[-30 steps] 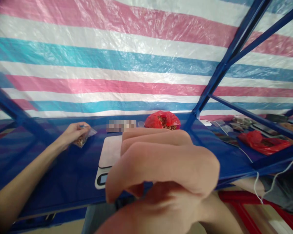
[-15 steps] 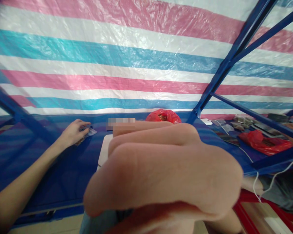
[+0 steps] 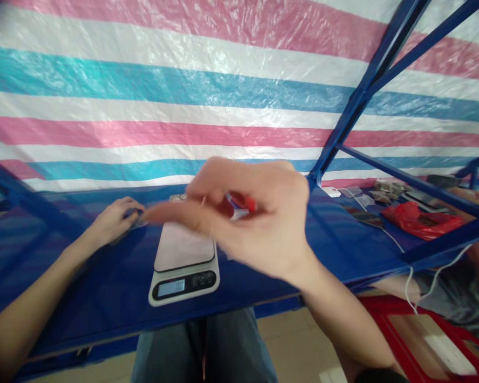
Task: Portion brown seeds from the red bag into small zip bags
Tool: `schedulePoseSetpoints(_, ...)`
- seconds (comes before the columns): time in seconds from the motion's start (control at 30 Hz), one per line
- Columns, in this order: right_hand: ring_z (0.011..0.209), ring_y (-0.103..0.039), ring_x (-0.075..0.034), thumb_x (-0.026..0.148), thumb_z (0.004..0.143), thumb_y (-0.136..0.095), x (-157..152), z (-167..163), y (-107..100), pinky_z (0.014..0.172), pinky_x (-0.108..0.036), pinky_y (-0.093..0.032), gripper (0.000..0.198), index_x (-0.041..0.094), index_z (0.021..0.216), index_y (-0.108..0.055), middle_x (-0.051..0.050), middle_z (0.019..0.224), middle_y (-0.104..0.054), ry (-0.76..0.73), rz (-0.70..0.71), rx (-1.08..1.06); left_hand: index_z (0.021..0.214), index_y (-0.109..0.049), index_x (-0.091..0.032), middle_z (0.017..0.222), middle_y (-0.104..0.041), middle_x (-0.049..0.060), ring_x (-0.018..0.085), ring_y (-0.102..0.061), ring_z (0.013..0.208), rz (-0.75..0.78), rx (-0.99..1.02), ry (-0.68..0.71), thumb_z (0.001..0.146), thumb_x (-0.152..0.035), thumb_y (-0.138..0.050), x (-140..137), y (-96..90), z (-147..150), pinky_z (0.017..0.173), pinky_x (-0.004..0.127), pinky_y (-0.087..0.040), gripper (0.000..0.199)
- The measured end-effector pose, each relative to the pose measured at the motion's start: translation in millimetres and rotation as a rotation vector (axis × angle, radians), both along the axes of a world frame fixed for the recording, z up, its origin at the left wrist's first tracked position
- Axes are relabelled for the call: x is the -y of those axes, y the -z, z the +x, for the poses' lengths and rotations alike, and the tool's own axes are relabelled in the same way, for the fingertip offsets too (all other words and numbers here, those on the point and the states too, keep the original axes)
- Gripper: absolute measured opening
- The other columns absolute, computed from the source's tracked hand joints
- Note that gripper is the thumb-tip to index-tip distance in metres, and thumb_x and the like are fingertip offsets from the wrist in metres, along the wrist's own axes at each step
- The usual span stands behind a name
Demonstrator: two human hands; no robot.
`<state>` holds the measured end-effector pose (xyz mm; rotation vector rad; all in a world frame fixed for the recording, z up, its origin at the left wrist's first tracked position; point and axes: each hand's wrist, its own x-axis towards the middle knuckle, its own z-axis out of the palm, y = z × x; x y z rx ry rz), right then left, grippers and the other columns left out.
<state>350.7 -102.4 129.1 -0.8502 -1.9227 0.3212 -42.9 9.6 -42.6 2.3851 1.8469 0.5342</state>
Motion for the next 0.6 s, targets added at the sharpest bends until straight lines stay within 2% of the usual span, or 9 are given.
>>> schedulePoseSetpoints(0.03,0.058,-0.055,-0.013,0.056,0.093,-0.071,-20,8,3,0.055,-0.03,-0.042,0.038,0.023,0.074,-0.071,0.002,0.062,-0.064,0.034,0.023,-0.018,0.1,-0.076,-0.018,0.112,-0.067,0.012,0.028,-0.064,0.106,-0.001,-0.022,-0.008,0.092,-0.028,-0.04,1,-0.5,0,0.099,0.042,-0.05,0.038)
schedulePoseSetpoints(0.07,0.057,-0.056,-0.013,0.048,0.096,-0.068,-42,20,6,0.055,-0.028,-0.042,0.034,0.02,0.077,-0.072,0.001,0.064,-0.066,0.059,-0.001,0.064,0.095,-0.074,-0.019,0.11,-0.067,0.011,0.028,-0.064,0.105,-0.003,-0.047,-0.018,0.091,-0.028,-0.041,2,-1.4,-1,0.097,0.041,-0.05,0.035)
schedulePoseSetpoints(0.13,0.06,-0.06,-0.014,0.027,0.094,-0.066,-86,51,19,0.059,-0.027,-0.044,0.022,0.017,0.076,-0.074,-0.002,0.068,-0.07,0.195,-0.084,0.346,0.085,-0.07,-0.021,0.108,-0.067,0.01,0.027,-0.063,0.104,0.001,-0.094,-0.042,0.091,-0.027,-0.041,4,-4.1,0,0.094,0.039,-0.05,0.03)
schedulePoseSetpoints(0.2,0.065,-0.065,-0.017,0.01,0.084,-0.066,-124,84,38,0.062,-0.027,-0.045,0.014,0.016,0.075,-0.075,-0.006,0.071,-0.074,0.383,-0.26,0.636,0.083,-0.069,-0.022,0.106,-0.068,0.01,0.028,-0.064,0.103,0.016,-0.121,-0.07,0.091,-0.027,-0.04,4,-7.4,1,0.092,0.038,-0.051,0.03)
schedulePoseSetpoints(0.27,0.07,-0.07,-0.02,0.0,0.075,-0.063,-151,107,59,0.062,-0.026,-0.047,0.022,0.014,0.08,-0.078,-0.008,0.075,-0.077,0.422,-0.479,0.786,0.086,-0.07,-0.022,0.107,-0.069,0.01,0.029,-0.064,0.105,0.046,-0.124,-0.089,0.092,-0.026,-0.04,2,-10.8,3,0.09,0.038,-0.051,0.032)
schedulePoseSetpoints(0.3,0.074,-0.072,-0.021,-0.002,0.072,-0.061,-160,113,70,0.064,-0.025,-0.049,0.027,0.014,0.084,-0.08,-0.008,0.08,-0.079,0.404,-0.519,0.818,0.088,-0.071,-0.022,0.107,-0.07,0.011,0.029,-0.064,0.105,0.062,-0.123,-0.094,0.092,-0.026,-0.04,0,-12.6,5,0.09,0.038,-0.051,0.032)
schedulePoseSetpoints(0.37,0.084,-0.075,-0.022,-0.004,0.07,-0.061,-171,113,90,0.072,-0.025,-0.053,0.034,0.015,0.091,-0.081,-0.009,0.09,-0.082,0.35,-0.504,0.828,0.09,-0.072,-0.022,0.105,-0.071,0.01,0.029,-0.064,0.103,0.085,-0.126,-0.098,0.092,-0.025,-0.04,-4,-15.9,9,0.09,0.038,-0.051,0.032)
schedulePoseSetpoints(0.47,0.098,-0.076,-0.025,-0.002,0.071,-0.063,-175,105,106,0.086,-0.028,-0.055,0.042,0.017,0.104,-0.081,-0.01,0.105,-0.082,0.292,-0.381,0.809,0.09,-0.072,-0.021,0.102,-0.072,0.011,0.03,-0.064,0.103,0.098,-0.14,-0.113,0.094,-0.027,-0.038,-8,-19.8,15,0.088,0.039,-0.051,0.034)
schedulePoseSetpoints(0.6,0.104,-0.074,-0.028,0.001,0.08,-0.056,-162,112,100,0.091,-0.032,-0.053,0.042,0.018,0.111,-0.079,-0.014,0.115,-0.079,0.478,-0.211,0.78,0.089,-0.071,-0.021,0.104,-0.073,0.01,0.03,-0.064,0.105,0.119,-0.12,-0.134,0.095,-0.03,-0.037,-6,-21.8,15,0.088,0.039,-0.05,0.035)
